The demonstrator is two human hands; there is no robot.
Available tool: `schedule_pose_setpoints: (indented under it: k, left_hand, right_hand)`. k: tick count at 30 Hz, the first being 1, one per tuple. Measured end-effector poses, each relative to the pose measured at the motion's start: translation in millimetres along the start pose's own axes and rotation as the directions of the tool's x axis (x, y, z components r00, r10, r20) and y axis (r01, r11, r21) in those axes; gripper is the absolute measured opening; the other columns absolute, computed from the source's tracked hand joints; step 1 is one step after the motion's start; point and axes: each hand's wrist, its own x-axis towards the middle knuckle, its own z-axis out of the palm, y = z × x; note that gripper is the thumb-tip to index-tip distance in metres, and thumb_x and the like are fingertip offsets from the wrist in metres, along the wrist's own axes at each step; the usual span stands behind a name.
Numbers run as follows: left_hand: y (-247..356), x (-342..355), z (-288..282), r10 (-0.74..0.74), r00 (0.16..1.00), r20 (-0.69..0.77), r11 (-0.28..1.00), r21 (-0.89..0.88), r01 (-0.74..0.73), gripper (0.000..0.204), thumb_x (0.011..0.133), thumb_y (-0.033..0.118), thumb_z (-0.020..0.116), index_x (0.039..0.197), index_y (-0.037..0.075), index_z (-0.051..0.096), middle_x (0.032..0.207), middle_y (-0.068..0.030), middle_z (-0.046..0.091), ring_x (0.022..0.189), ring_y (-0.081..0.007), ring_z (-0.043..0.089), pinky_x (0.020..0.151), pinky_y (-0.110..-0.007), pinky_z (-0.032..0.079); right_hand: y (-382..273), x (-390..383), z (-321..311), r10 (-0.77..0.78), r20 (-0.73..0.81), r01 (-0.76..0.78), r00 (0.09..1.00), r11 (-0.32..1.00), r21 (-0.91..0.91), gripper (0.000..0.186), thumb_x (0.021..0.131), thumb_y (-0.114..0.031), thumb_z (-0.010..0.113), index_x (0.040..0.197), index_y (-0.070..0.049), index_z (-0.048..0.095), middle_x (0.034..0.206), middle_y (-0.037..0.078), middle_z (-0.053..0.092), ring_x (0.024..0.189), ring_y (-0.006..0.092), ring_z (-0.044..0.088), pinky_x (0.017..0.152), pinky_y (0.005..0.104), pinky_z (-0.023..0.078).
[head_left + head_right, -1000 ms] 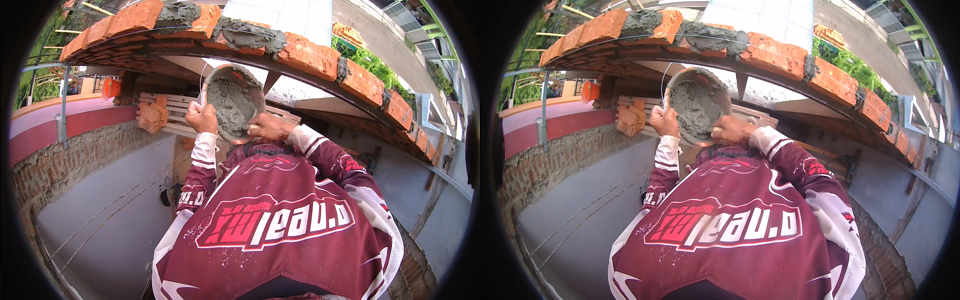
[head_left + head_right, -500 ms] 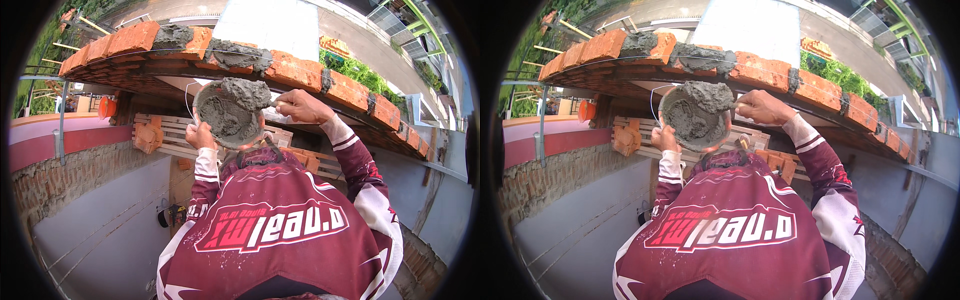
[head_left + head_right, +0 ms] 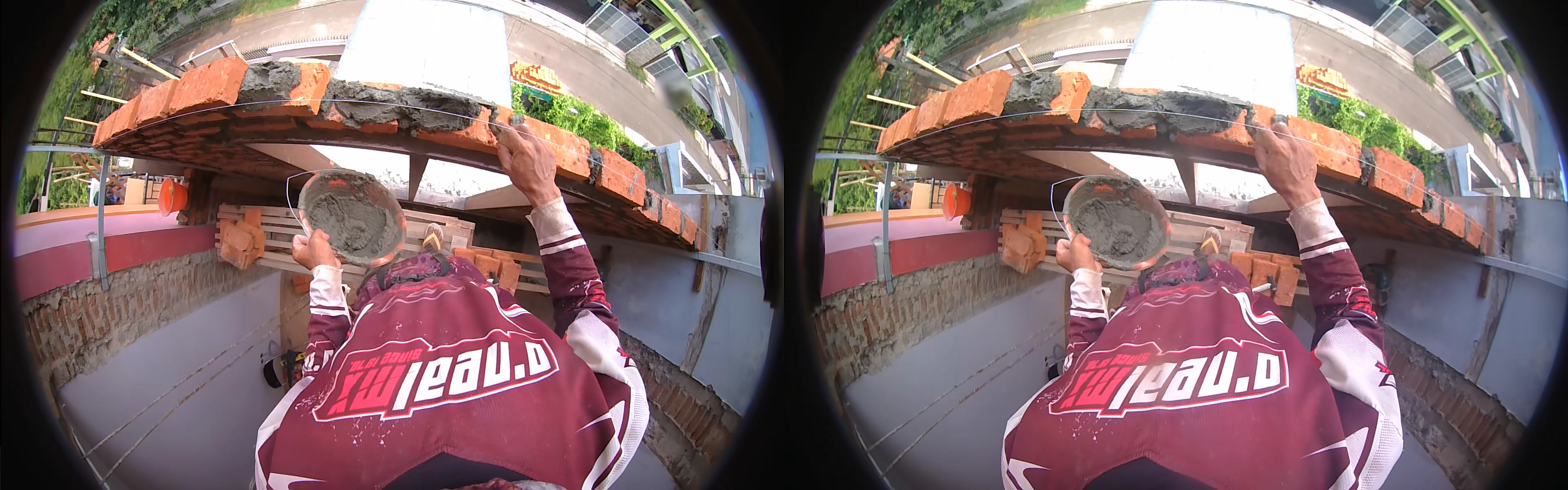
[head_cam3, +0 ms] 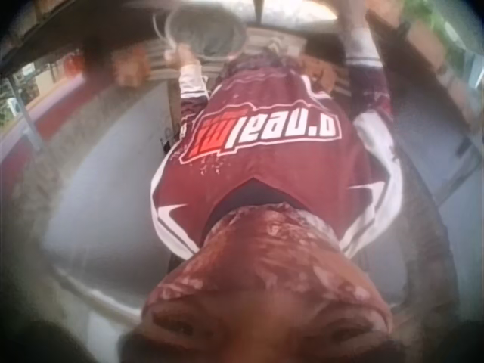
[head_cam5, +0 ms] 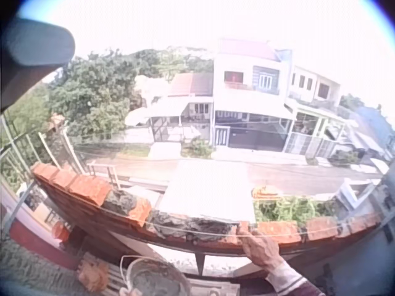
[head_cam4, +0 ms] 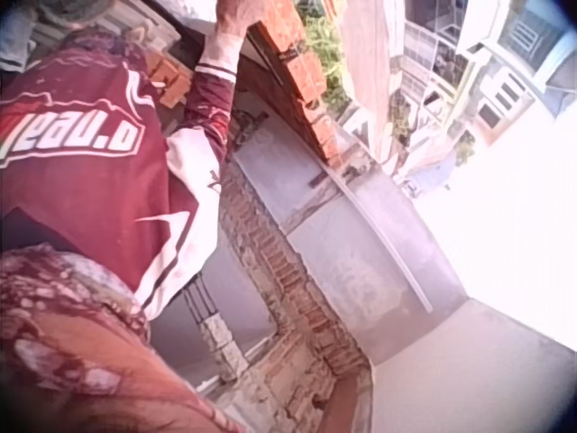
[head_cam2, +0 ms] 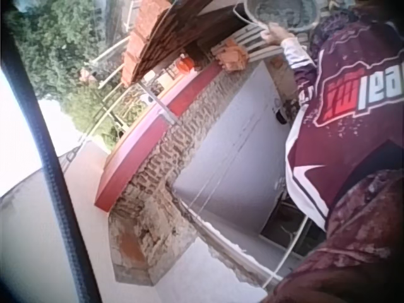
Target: The person places red bricks onto a curved arch formwork and applies mortar between them using a trowel. The person repeatedly scoops mortar from a bucket and spreads it along the top of the arch, smoothing the joints as the arch is built.
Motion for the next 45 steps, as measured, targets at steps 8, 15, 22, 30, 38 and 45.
schedule_pose_setpoints:
  k: [8, 15, 22, 30, 38, 45]
  left_hand:
    - [3, 6, -2, 0.045, 0.998, -0.048, 0.997, 0.061, -0.042, 0.032, 0.063, -0.006, 0.062, 0.066, 0.008, 0.034, 0.063, 0.0006, 0.042, 0.053, -0.0131, 0.039, 0.050, -0.036, 0.033]
    - [11, 24, -20, -0.026, 0.995, -0.092, 1.000, -0.018, 0.024, 0.032, 0.062, -0.005, 0.063, 0.067, 0.007, 0.034, 0.065, -0.0013, 0.044, 0.056, -0.0143, 0.039, 0.051, -0.035, 0.035]
    - [0, 53, -47, -0.056, 0.982, -0.179, 0.996, -0.085, 0.041, 0.033, 0.062, -0.005, 0.061, 0.068, 0.007, 0.031, 0.066, -0.0024, 0.044, 0.056, -0.0149, 0.040, 0.052, -0.036, 0.036]
    - [-17, 105, -101, -0.113, 0.960, -0.257, 0.991, -0.093, 0.092, 0.035, 0.063, -0.003, 0.061, 0.069, 0.007, 0.028, 0.069, -0.0030, 0.043, 0.056, -0.0158, 0.038, 0.051, -0.037, 0.035]
    - [-23, 154, -148, -0.151, 0.935, -0.322, 0.989, -0.045, 0.144, 0.036, 0.060, -0.004, 0.062, 0.071, 0.007, 0.030, 0.069, -0.0030, 0.041, 0.057, -0.0177, 0.036, 0.051, -0.038, 0.033]
    - [-24, 183, -159, -0.111, 0.939, -0.325, 0.991, 0.037, 0.130, 0.033, 0.060, -0.003, 0.064, 0.068, 0.004, 0.033, 0.069, -0.0032, 0.044, 0.059, -0.0200, 0.041, 0.055, -0.041, 0.038]
  right_hand:
    - [-58, -24, -19, 0.050, 0.199, -0.111, 0.979, 0.944, 0.310, 0.032, 0.089, -0.021, 0.068, 0.119, -0.010, 0.069, 0.099, 0.013, 0.070, 0.090, 0.0343, 0.069, 0.079, 0.0444, 0.055]
    - [-144, 17, -10, -0.127, 0.548, -0.311, 0.827, 0.708, 0.633, 0.039, 0.094, -0.025, 0.060, 0.118, 0.004, 0.067, 0.080, 0.018, 0.067, 0.073, 0.0289, 0.067, 0.071, 0.0407, 0.052]
    - [-232, 58, 23, -0.117, 0.673, -0.593, 0.731, 0.380, 0.710, 0.042, 0.095, -0.023, 0.074, 0.118, -0.001, 0.046, 0.088, 0.007, 0.059, 0.065, 0.0109, 0.061, 0.054, 0.0279, 0.053]
    - [-292, 96, 84, -0.103, 0.555, -0.564, 0.826, -0.162, 0.810, 0.028, 0.104, -0.026, 0.058, 0.120, -0.002, 0.054, 0.095, 0.003, 0.061, 0.074, 0.0105, 0.062, 0.057, 0.0285, 0.057]
    - [-349, 152, 101, 0.007, 0.609, -0.576, 0.793, -0.314, 0.754, 0.024, 0.104, -0.027, 0.057, 0.101, -0.003, 0.053, 0.088, 0.006, 0.059, 0.065, 0.0131, 0.059, 0.051, 0.0297, 0.055]
    - [-360, 154, 95, 0.096, 0.700, -0.639, 0.707, -0.336, 0.692, 0.026, 0.103, -0.027, 0.058, 0.100, -0.001, 0.054, 0.083, 0.007, 0.058, 0.056, 0.0144, 0.057, 0.046, 0.0300, 0.053]
